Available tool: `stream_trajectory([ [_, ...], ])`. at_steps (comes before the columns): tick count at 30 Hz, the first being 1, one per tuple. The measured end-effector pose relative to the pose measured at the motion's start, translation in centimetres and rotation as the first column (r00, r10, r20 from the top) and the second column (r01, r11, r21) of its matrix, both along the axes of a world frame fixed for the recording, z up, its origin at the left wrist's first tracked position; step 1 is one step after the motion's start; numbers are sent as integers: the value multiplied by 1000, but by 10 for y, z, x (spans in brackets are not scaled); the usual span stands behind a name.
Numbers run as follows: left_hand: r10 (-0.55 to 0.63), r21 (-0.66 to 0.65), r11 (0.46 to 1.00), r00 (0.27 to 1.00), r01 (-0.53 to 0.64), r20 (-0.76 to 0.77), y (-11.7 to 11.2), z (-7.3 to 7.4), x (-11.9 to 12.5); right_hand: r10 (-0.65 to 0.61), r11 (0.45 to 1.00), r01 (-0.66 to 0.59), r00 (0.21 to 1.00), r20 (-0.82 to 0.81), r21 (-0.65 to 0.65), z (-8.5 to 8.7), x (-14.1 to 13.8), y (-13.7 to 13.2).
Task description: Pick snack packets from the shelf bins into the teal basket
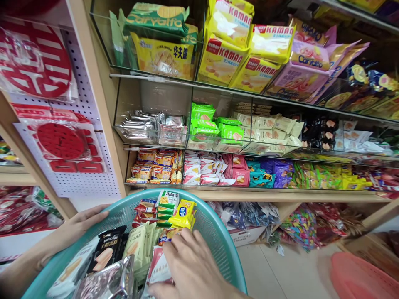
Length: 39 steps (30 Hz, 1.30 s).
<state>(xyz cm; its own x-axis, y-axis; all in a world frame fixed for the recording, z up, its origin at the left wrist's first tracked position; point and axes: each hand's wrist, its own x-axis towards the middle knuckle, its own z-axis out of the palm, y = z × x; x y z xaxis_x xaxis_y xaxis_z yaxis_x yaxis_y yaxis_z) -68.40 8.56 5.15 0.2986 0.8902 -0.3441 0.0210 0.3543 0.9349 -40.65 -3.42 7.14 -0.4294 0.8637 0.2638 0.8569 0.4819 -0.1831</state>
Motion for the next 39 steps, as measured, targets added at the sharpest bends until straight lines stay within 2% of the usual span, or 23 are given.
stream_trajectory([
  [3,-2,-8,1000,1000,2,-18,2,0,-1,44,990,-52,997,68,128,-9,0,-3],
  [7,-28,-5,1000,1000,28,2,6,-4,-4,22,973,-59,987,162,224,-17,-2,-4],
  [12,-30,2,1000,999,30,27,10,-9,-8,31,973,-65,988,153,223,-20,1,-3],
  [21,-10,-41,999,999,11,41,10,-7,-3,90,966,-115,989,114,232,-19,14,-4],
  [28,-50,8,999,998,50,30,16,-15,-11,78,923,-108,993,94,370,-39,9,0],
  [31,-27,20,999,1000,27,3,17,-13,-10,93,934,-117,992,89,338,-22,10,-2],
  [34,22,47,999,999,-20,-36,19,-15,-10,110,984,-108,994,-8,143,17,23,3],
  [36,24,47,999,999,-22,-38,21,-19,-12,-17,997,27,990,-142,70,41,43,20],
  [39,-34,9,999,999,34,9,24,-28,-16,-166,959,216,954,-250,186,53,84,66],
])
